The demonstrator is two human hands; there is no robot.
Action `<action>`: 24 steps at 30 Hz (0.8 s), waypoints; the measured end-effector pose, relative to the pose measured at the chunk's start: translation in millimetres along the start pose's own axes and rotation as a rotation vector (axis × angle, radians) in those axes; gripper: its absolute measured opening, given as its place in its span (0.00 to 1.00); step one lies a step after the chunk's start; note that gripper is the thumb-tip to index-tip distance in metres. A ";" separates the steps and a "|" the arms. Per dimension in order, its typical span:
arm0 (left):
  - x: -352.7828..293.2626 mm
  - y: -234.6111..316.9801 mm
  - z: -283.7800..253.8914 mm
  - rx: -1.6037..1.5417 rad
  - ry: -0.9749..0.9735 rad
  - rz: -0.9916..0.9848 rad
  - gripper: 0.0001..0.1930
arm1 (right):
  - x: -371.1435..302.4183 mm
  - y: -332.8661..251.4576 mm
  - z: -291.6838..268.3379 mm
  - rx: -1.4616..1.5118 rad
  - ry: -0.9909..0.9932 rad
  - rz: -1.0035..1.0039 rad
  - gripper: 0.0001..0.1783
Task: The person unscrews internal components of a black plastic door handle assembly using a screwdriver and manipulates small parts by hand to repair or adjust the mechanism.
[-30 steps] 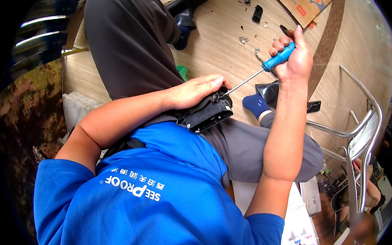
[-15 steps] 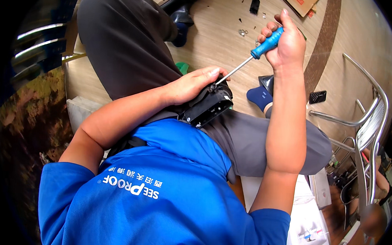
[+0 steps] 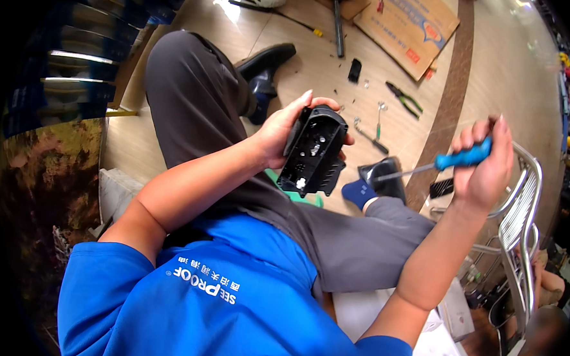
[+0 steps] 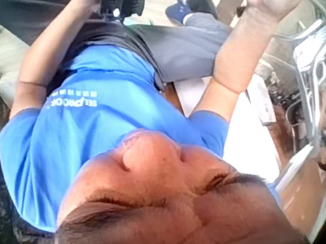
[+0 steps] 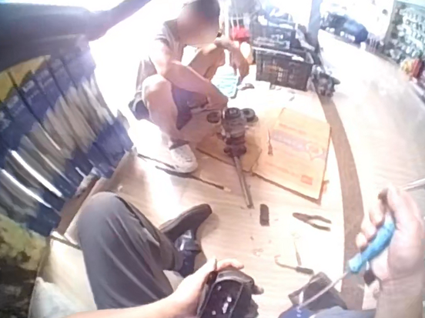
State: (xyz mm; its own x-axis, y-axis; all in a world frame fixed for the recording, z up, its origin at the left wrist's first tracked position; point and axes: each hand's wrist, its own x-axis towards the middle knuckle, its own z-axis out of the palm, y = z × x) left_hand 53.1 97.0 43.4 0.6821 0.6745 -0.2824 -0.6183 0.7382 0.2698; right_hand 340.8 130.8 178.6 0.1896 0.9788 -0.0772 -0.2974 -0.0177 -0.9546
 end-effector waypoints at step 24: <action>100.6 -29.9 -46.0 -0.250 -0.088 0.050 0.32 | -97.3 -26.4 87.1 -0.608 -0.954 -0.073 0.14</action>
State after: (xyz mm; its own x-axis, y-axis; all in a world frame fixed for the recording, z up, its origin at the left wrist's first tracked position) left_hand 122.3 143.2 -35.5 0.6733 0.7145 -0.1901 -0.7215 0.6911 0.0426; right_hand 248.7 53.9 236.3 -0.6802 0.7329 -0.0127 0.2382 0.2046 -0.9494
